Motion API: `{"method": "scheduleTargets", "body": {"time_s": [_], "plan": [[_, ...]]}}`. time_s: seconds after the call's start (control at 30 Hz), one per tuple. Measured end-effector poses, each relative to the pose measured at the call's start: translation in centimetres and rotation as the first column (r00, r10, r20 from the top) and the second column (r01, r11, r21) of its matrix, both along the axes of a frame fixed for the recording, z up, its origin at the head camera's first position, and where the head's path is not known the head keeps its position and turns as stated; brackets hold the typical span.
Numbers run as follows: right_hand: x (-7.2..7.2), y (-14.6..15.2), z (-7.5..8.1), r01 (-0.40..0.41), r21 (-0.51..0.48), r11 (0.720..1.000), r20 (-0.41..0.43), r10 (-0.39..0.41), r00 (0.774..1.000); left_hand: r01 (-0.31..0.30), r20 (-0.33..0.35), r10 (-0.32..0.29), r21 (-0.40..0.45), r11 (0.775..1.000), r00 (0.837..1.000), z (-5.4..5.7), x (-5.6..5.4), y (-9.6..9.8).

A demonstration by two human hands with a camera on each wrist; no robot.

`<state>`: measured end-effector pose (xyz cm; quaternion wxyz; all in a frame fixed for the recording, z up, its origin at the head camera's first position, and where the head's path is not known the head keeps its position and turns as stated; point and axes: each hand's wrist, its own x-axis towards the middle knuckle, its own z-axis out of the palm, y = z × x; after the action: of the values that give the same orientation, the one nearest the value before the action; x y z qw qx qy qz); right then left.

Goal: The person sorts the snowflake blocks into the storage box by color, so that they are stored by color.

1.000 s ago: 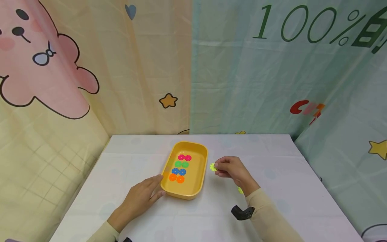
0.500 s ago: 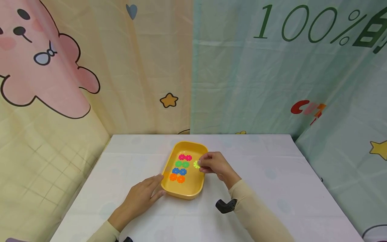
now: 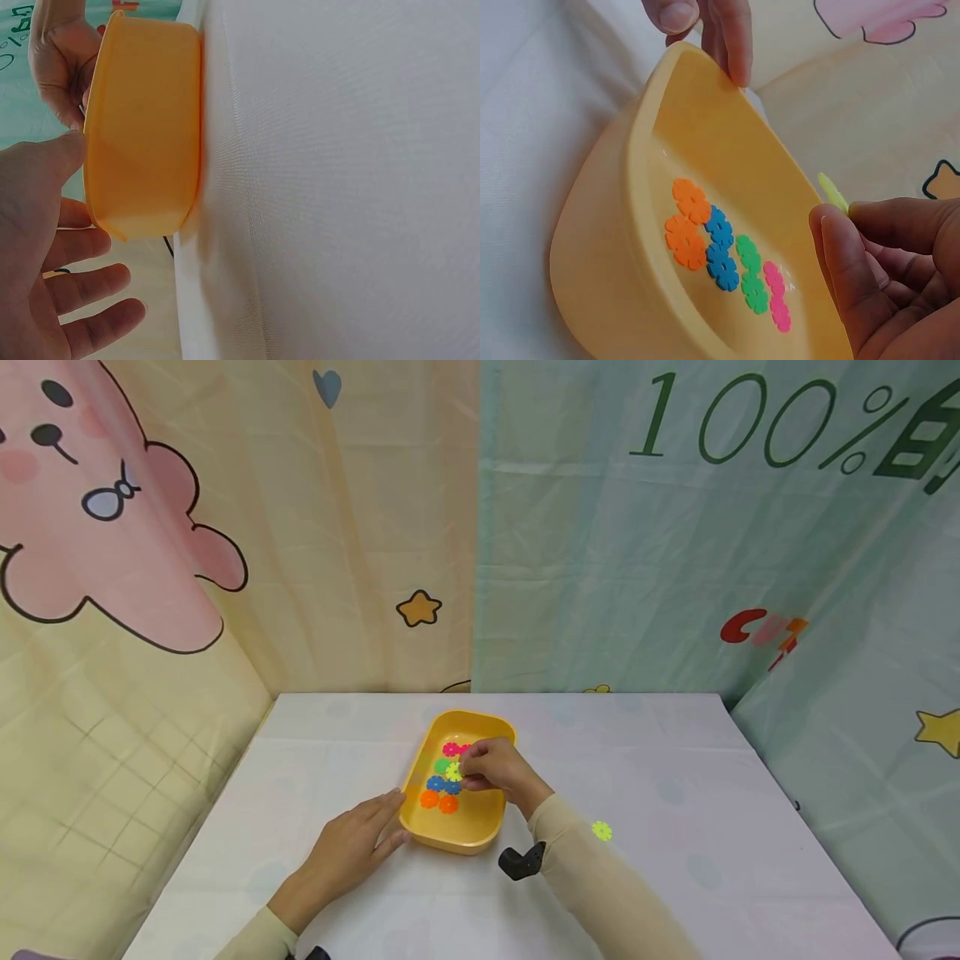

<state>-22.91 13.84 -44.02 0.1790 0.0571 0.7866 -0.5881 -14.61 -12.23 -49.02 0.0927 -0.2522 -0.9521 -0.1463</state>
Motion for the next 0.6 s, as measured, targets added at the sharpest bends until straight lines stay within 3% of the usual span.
{"method": "scheduleTargets", "body": {"time_s": [0.6], "plan": [[-0.2,-3.6,-1.7,-0.066,0.032,0.997,0.015,0.066,0.998,0.011,-0.020,-0.011,0.009,1.000,1.000,0.0,0.0,-0.1]]}}
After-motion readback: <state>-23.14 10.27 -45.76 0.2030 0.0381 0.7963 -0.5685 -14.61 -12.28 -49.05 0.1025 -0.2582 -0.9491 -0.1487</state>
